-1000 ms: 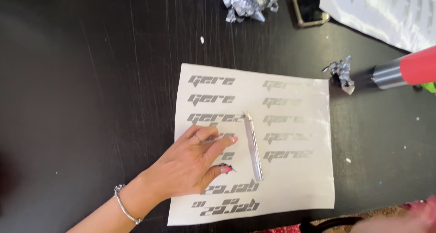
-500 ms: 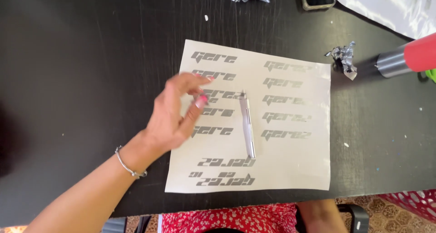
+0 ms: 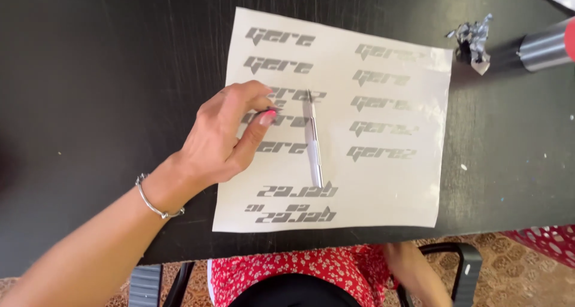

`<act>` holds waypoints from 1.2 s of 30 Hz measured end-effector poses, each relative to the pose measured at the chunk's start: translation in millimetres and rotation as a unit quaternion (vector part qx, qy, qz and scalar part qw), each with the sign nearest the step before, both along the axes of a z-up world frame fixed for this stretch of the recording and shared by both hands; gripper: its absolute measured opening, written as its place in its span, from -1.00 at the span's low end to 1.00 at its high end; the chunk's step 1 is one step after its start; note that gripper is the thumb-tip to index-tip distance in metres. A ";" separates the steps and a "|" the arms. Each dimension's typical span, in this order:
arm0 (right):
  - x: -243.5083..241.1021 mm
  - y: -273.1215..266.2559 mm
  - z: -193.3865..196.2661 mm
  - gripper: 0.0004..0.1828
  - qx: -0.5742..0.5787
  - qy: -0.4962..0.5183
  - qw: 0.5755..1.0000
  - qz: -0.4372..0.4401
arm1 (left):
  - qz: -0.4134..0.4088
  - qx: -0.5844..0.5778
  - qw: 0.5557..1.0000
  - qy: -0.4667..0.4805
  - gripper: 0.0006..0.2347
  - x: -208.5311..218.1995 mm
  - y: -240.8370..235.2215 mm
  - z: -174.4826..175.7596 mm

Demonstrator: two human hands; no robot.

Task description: Weeding excess vinyl from a sheet of printed decals using a precision tool

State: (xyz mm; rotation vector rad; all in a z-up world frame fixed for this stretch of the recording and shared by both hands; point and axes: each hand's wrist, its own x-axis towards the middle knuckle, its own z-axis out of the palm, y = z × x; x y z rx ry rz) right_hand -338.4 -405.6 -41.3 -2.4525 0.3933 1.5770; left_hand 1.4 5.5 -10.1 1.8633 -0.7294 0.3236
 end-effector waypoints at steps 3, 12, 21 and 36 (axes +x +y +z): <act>123.6 53.1 80.8 -0.31 0.002 0.071 0.997 0.009 | -0.054 0.040 0.997 -0.034 -0.81 -1.0 -1.9 12.7; 280.4 184.1 110.5 -0.61 0.122 -0.440 0.890 0.002 | -0.049 0.254 0.965 -0.033 -0.73 -36.6 16.9 92.7; 271.1 165.2 119.2 -0.81 0.124 -0.426 0.895 -0.050 | 0.035 0.146 0.987 0.051 -0.76 -132.0 43.1 68.4; 137.7 142.0 28.8 -0.77 0.635 -0.481 0.566 -0.212 | 0.073 0.125 0.989 0.017 -0.47 -169.6 -39.0 21.7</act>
